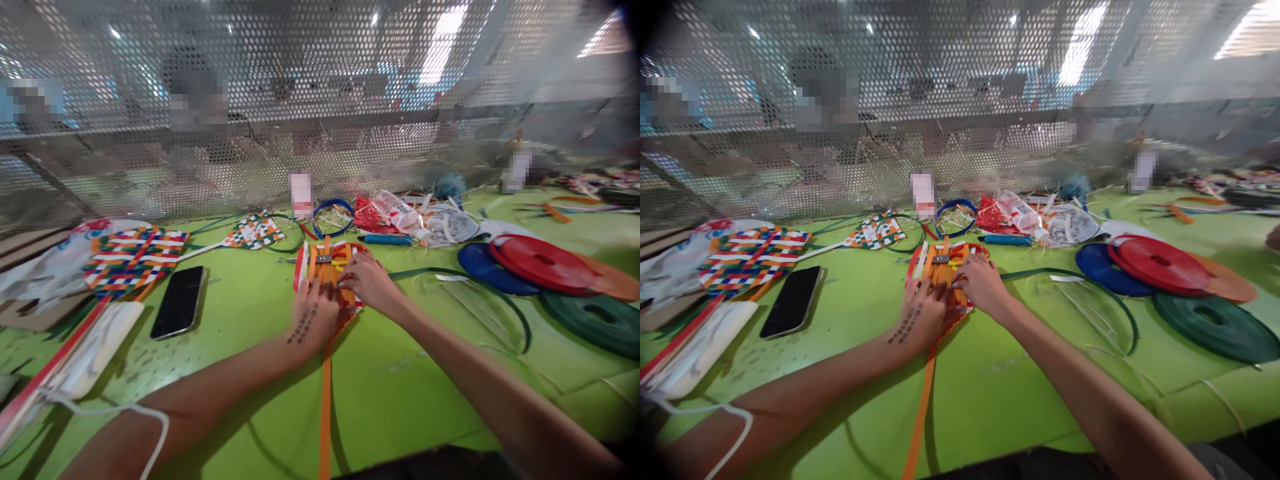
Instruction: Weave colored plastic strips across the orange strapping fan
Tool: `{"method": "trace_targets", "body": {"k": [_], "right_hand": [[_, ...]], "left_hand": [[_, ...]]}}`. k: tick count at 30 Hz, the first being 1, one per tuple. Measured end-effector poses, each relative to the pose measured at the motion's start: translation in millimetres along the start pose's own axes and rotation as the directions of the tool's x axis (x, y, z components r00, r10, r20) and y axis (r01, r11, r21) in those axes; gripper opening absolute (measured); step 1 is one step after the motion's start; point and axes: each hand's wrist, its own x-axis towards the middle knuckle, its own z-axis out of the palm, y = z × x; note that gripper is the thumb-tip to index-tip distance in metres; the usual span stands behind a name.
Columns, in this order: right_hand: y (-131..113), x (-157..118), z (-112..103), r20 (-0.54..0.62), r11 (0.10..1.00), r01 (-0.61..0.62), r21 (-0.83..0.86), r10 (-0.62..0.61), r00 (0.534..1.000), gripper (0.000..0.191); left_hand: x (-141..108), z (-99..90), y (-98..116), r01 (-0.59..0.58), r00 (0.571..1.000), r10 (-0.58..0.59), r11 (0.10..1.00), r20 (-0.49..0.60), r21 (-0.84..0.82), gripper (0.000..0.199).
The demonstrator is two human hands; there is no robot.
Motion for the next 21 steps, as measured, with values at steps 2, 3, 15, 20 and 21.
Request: {"method": "trace_targets", "body": {"k": [2,3,15,20,21], "right_hand": [[0.6,-7.1,-1.7,-0.005,0.996,0.076,-0.052,-0.076,0.997,0.019],[-0.1,-10.3,-3.4,0.01,0.989,0.114,-0.089,-0.114,0.993,0.022],[-6.8,-20.6,-21.7,0.134,0.963,0.215,-0.164,-0.194,0.972,0.025],[-6.6,-20.9,-21.4,0.131,0.958,0.224,-0.178,-0.202,0.97,0.028],[-6.7,-20.8,-21.3,0.13,0.957,0.225,-0.181,-0.203,0.97,0.028]], "left_hand": [[0.7,-0.9,0.3,-0.003,1.0,0.003,1.0,0.004,-0.007,0.046],[1.0,-1.2,0.4,-0.002,1.0,0.003,1.0,0.009,-0.014,0.046],[4.2,-5.1,0.3,0.0,0.998,0.004,0.999,0.063,-0.051,0.036],[4.6,-7.6,2.3,-0.008,0.999,0.01,0.999,0.05,-0.044,0.034],[4.6,-7.8,2.8,-0.007,0.999,0.01,0.999,0.048,-0.047,0.033]]}}
